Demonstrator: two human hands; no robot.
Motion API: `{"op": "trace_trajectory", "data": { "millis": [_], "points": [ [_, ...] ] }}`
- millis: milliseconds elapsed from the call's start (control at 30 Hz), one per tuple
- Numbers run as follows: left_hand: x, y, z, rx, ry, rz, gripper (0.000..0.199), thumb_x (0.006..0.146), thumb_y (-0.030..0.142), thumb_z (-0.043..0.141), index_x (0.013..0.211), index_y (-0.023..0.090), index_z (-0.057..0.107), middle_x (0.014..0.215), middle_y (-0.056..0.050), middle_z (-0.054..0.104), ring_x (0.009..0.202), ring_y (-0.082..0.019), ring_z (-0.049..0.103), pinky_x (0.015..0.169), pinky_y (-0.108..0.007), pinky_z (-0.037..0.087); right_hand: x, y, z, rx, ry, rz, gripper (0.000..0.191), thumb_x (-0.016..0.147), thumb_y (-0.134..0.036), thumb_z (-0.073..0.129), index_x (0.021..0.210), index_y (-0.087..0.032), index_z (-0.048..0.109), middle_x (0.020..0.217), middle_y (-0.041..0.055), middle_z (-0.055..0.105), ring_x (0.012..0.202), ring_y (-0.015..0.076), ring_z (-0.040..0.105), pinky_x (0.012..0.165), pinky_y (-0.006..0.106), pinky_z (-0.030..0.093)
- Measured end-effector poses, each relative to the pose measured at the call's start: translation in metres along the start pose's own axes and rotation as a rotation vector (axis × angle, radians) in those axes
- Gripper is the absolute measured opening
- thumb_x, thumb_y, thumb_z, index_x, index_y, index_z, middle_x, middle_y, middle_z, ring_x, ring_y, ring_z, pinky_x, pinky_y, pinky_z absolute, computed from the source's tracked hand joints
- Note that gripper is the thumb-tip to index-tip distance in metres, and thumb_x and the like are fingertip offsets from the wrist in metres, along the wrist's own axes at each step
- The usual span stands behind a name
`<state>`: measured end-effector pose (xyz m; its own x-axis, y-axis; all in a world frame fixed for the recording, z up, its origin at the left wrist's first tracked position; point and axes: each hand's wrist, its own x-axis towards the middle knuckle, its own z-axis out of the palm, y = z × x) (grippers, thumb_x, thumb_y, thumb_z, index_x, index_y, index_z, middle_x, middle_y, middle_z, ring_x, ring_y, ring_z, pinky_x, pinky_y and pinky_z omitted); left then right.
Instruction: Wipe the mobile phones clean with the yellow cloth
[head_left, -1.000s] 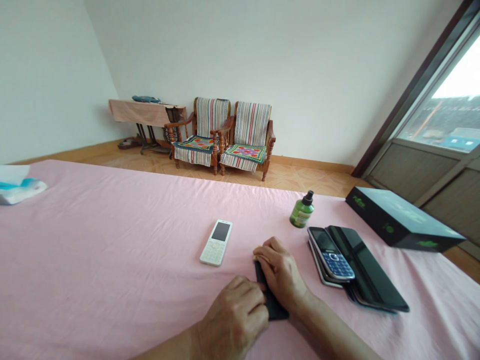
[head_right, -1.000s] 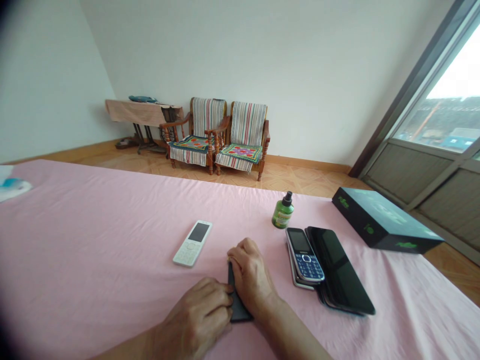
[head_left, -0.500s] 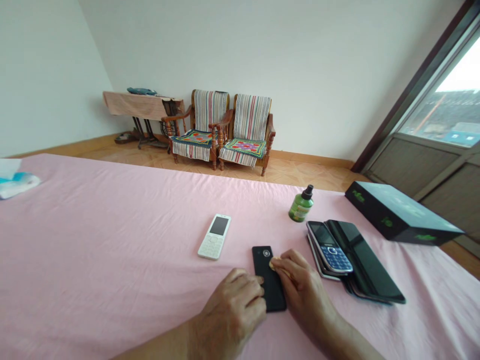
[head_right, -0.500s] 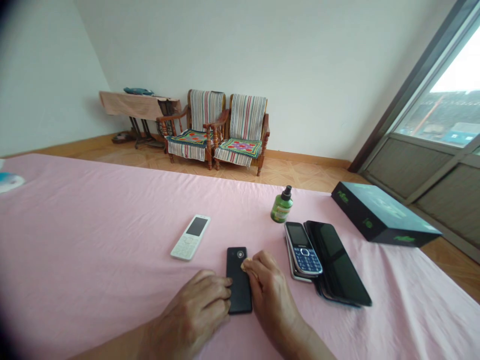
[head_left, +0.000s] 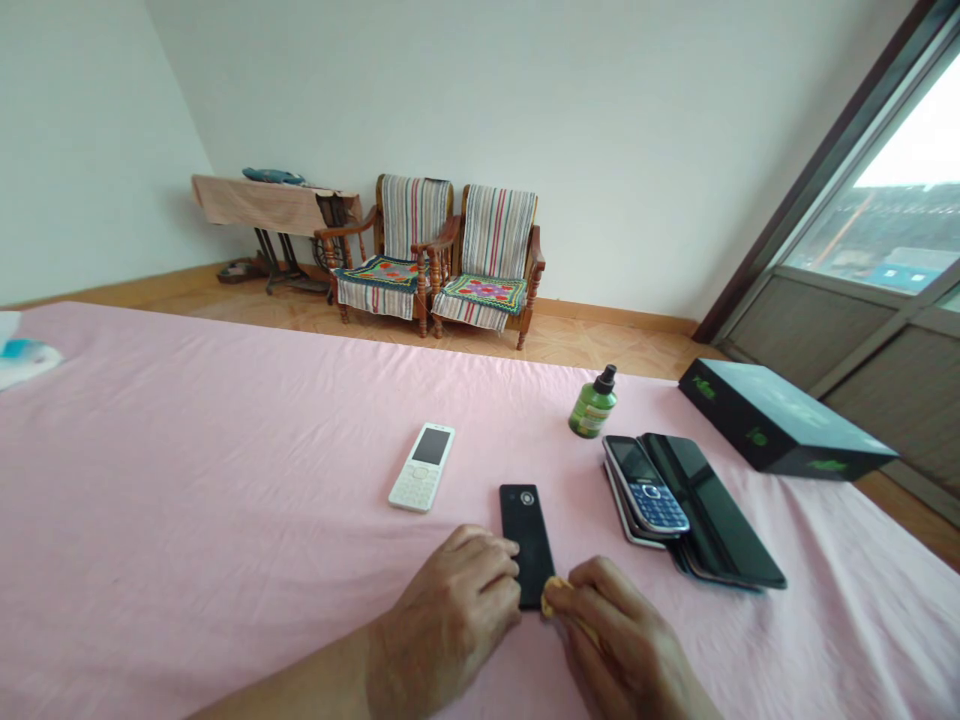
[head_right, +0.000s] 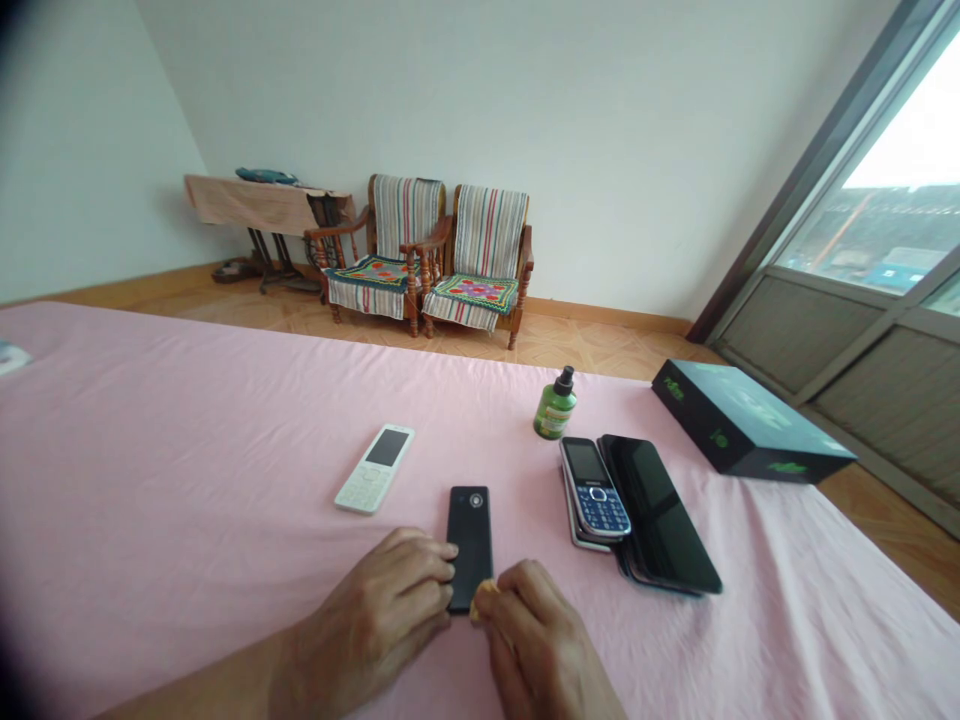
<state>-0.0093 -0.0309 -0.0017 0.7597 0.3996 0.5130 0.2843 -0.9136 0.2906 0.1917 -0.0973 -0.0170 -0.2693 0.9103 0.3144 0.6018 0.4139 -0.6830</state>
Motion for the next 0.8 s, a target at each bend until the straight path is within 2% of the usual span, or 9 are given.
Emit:
{"op": "trace_trajectory", "data": {
  "millis": [67,167,267,367,467,600,800],
  "points": [
    [0.0,0.0,0.0,-0.012,0.005,-0.011,0.005,0.092,0.013,0.058,0.089,0.015,0.061,0.094,-0.006,0.066,0.101,-0.022,0.059,0.088,-0.037,0.048,0.019,-0.001,-0.007,0.003,0.073,0.022,0.024,0.093,-0.009,0.041,0.097,-0.021,0.061,0.089,0.0056,0.055,0.08,0.0164,0.057,0.068,0.027,0.048],
    [0.001,0.001,0.0,-0.007,-0.006,-0.036,0.005,0.087,0.015,0.067,0.086,0.016,0.062,0.091,-0.004,0.065,0.095,-0.021,0.06,0.085,-0.036,0.049,0.057,0.004,-0.01,0.001,0.171,0.023,0.021,0.091,-0.009,0.047,0.09,-0.021,0.065,0.084,0.0042,0.056,0.079,0.0161,0.058,0.07,0.027,0.047],
    [0.0,0.001,0.001,0.008,-0.008,-0.052,0.009,0.084,0.012,0.069,0.083,0.016,0.062,0.089,-0.003,0.065,0.09,-0.02,0.06,0.082,-0.034,0.049,0.088,0.016,0.0,-0.048,0.164,-0.017,0.022,0.089,-0.005,0.05,0.088,-0.019,0.068,0.081,0.0039,0.056,0.078,0.0164,0.057,0.07,0.027,0.045],
    [-0.002,0.0,0.004,0.016,0.02,-0.044,0.008,0.085,0.01,0.066,0.085,0.017,0.062,0.086,-0.002,0.064,0.087,-0.02,0.059,0.08,-0.035,0.049,0.101,0.024,0.011,-0.096,0.164,-0.038,0.022,0.087,-0.003,0.051,0.085,-0.017,0.068,0.082,0.0049,0.055,0.08,0.0171,0.055,0.071,0.027,0.045],
    [-0.003,-0.001,0.007,0.025,0.034,-0.044,0.007,0.088,0.012,0.062,0.086,0.019,0.062,0.083,-0.002,0.063,0.085,-0.02,0.059,0.077,-0.033,0.05,0.097,0.021,0.014,-0.125,0.151,-0.049,0.024,0.087,-0.001,0.05,0.083,-0.017,0.067,0.083,0.0052,0.055,0.082,0.018,0.052,0.072,0.028,0.044],
    [-0.004,-0.004,0.008,0.007,0.031,-0.032,0.011,0.091,0.013,0.056,0.084,0.02,0.062,0.082,-0.003,0.062,0.083,-0.02,0.058,0.075,-0.032,0.05,0.075,0.006,0.01,-0.176,0.057,-0.024,0.023,0.089,-0.002,0.05,0.078,-0.018,0.063,0.083,0.0042,0.056,0.081,0.0174,0.05,0.069,0.026,0.042],
    [-0.004,-0.01,0.01,-0.063,0.01,-0.036,0.011,0.088,0.008,0.056,0.087,0.019,0.059,0.087,-0.005,0.062,0.082,-0.022,0.057,0.073,-0.034,0.051,0.048,-0.007,0.009,-0.164,0.013,0.01,0.022,0.087,0.0,0.05,0.081,-0.018,0.061,0.087,0.0046,0.057,0.081,0.0175,0.05,0.07,0.027,0.042]
  ]
}}
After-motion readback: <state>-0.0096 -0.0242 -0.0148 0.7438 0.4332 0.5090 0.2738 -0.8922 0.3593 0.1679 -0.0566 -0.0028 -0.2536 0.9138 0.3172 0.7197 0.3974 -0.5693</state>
